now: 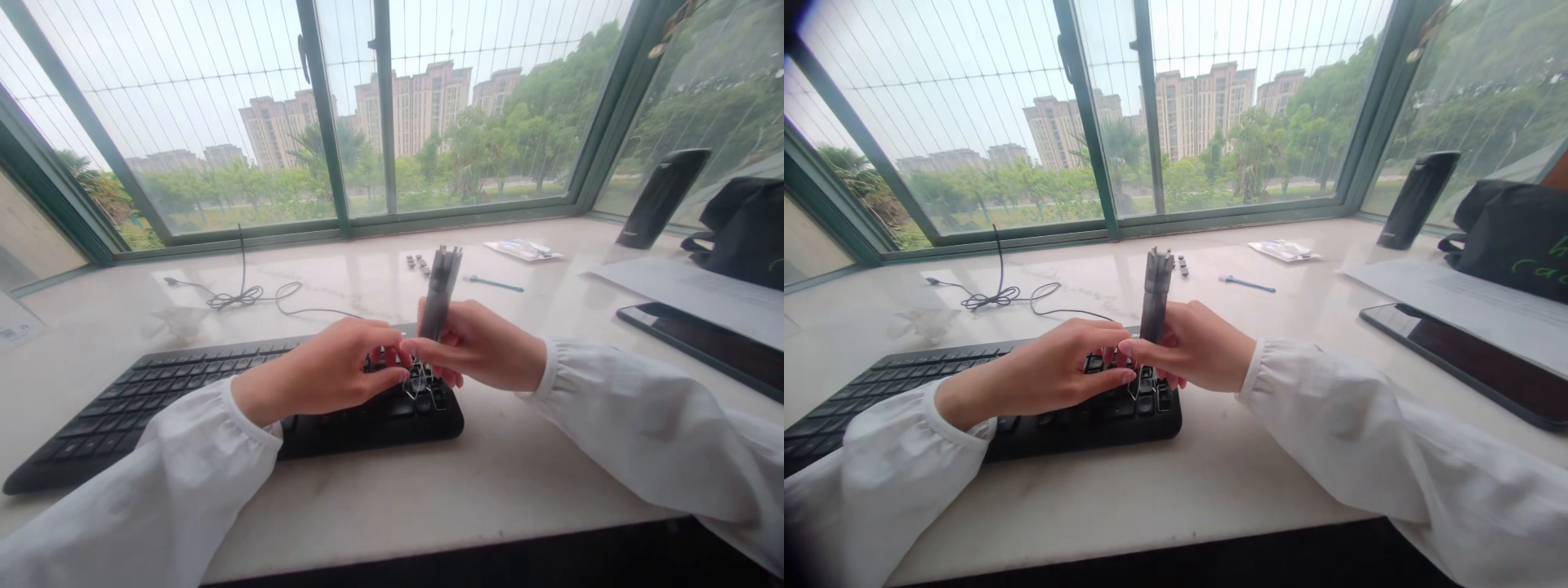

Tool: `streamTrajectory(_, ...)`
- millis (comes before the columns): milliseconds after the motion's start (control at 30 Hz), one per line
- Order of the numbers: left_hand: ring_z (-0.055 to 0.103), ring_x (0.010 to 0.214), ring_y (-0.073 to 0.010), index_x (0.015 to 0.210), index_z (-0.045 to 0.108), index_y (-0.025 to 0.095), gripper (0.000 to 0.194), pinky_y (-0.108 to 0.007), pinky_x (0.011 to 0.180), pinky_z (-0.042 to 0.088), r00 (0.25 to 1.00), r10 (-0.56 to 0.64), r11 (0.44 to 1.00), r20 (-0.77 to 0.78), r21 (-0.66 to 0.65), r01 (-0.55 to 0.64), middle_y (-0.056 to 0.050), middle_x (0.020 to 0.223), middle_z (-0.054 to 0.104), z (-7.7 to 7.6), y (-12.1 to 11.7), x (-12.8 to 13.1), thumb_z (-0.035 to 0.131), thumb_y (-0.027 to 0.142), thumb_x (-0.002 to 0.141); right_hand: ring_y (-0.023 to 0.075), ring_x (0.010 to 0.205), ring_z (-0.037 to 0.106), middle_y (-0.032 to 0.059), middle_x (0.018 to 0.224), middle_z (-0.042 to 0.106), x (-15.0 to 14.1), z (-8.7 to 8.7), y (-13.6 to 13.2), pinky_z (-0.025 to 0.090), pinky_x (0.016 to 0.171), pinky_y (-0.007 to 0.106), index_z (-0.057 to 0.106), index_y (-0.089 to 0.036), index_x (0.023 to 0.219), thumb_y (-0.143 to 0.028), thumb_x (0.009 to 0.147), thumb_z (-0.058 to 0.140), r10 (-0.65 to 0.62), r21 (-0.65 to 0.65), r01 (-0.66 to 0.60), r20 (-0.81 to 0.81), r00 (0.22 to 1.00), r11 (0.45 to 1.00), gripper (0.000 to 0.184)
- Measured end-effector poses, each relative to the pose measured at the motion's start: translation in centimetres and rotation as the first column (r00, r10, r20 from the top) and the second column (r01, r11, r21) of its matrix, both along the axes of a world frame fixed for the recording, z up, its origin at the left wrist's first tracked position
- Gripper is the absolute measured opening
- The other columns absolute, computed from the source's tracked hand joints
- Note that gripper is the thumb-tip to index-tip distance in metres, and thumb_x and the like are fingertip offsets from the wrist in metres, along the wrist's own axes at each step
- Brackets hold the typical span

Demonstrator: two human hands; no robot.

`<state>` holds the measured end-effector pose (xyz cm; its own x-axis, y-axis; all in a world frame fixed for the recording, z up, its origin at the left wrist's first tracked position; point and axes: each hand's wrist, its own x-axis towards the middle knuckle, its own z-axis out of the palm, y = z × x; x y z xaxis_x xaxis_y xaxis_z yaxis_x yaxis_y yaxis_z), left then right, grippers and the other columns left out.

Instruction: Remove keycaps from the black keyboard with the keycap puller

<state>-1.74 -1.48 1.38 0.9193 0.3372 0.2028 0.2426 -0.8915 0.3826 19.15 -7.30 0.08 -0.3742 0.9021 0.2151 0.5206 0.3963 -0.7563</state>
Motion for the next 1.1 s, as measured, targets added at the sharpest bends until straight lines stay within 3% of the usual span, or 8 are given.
streamTrajectory(100, 0.062, 0.081, -0.0154, 0.107, 0.067, 0.020, 0.021, -0.025, 0.076, 0.045, 0.999, -0.033, 0.999, -0.003, -0.030, 0.032, -0.004, 0.093, 0.070, 0.3, -0.1, -0.1, 0.060, 0.022, 0.088, 0.0109, 0.044, 0.057, -0.0027, 0.054, 0.058, 0.0, 0.0, 0.1, 0.042, 0.041, 0.020, 0.053, -0.016, 0.077, -0.054, 0.087, 0.059, -0.021, -0.066, 0.020, -0.025, 0.999, 0.998, 0.039)
streamTrajectory(267, 0.063, 0.082, -0.0149, 0.105, 0.070, 0.020, 0.020, -0.025, 0.077, 0.046, 0.999, -0.041, 0.995, -0.002, -0.095, 0.041, -0.004, 0.093, 0.070, 0.3, -0.2, 0.2, 0.055, 0.024, 0.092, 0.0108, 0.048, 0.058, -0.0010, 0.055, 0.059, 0.3, 0.6, 0.1, 0.042, 0.045, 0.020, 0.058, -0.015, 0.077, -0.056, 0.087, 0.059, 0.022, -0.046, -0.020, 0.043, 0.999, 0.999, 0.042)
streamTrajectory(433, 0.064, 0.089, -0.0140, 0.110, 0.069, 0.020, 0.025, -0.023, 0.083, 0.047, 0.988, -0.118, 0.975, 0.102, -0.178, 0.135, -0.004, 0.100, 0.070, -0.6, -0.1, 0.9, 0.048, 0.023, 0.097, 0.0104, 0.050, 0.057, -0.0014, 0.055, 0.058, 0.3, 0.8, 0.0, 0.040, 0.046, 0.019, 0.057, -0.015, 0.078, -0.054, 0.089, 0.057, 0.038, 0.024, -0.040, 0.090, 0.995, 0.999, 0.041)
streamTrajectory(600, 0.064, 0.091, -0.0125, 0.113, 0.068, 0.022, 0.023, -0.022, 0.085, 0.047, 0.986, -0.121, 0.981, 0.113, -0.135, 0.136, -0.002, 0.105, 0.069, -1.6, 0.3, 1.2, 0.052, 0.023, 0.096, 0.0103, 0.049, 0.056, -0.0012, 0.056, 0.058, 0.1, 0.2, 0.2, 0.039, 0.046, 0.019, 0.057, -0.015, 0.081, -0.053, 0.090, 0.056, 0.023, 0.052, -0.026, 0.069, 0.997, 0.998, 0.040)
streamTrajectory(800, 0.063, 0.097, -0.0116, 0.113, 0.067, 0.026, 0.026, -0.021, 0.089, 0.045, 0.984, -0.134, 0.985, 0.116, -0.091, 0.145, 0.001, 0.110, 0.068, -1.6, 0.4, 1.4, 0.053, 0.016, 0.094, 0.0094, 0.048, 0.053, -0.0014, 0.059, 0.058, 0.3, -1.3, 1.0, 0.039, 0.045, 0.020, 0.053, -0.015, 0.085, -0.054, 0.090, 0.055, 0.007, 0.005, -0.007, -0.040, 0.999, 1.000, 0.040)
streamTrajectory(1100, 0.062, 0.092, -0.0139, 0.110, 0.069, 0.024, 0.027, -0.023, 0.085, 0.045, 0.993, -0.093, 0.990, 0.075, -0.102, 0.101, -0.001, 0.105, 0.069, -0.8, 0.1, 1.2, 0.049, 0.015, 0.094, 0.0079, 0.054, 0.053, 0.0000, 0.071, 0.060, 0.6, -1.5, 1.4, 0.046, 0.049, 0.020, 0.051, -0.015, 0.091, -0.054, 0.087, 0.060, 0.155, -0.086, -0.181, -0.247, 0.957, 0.980, 0.040)
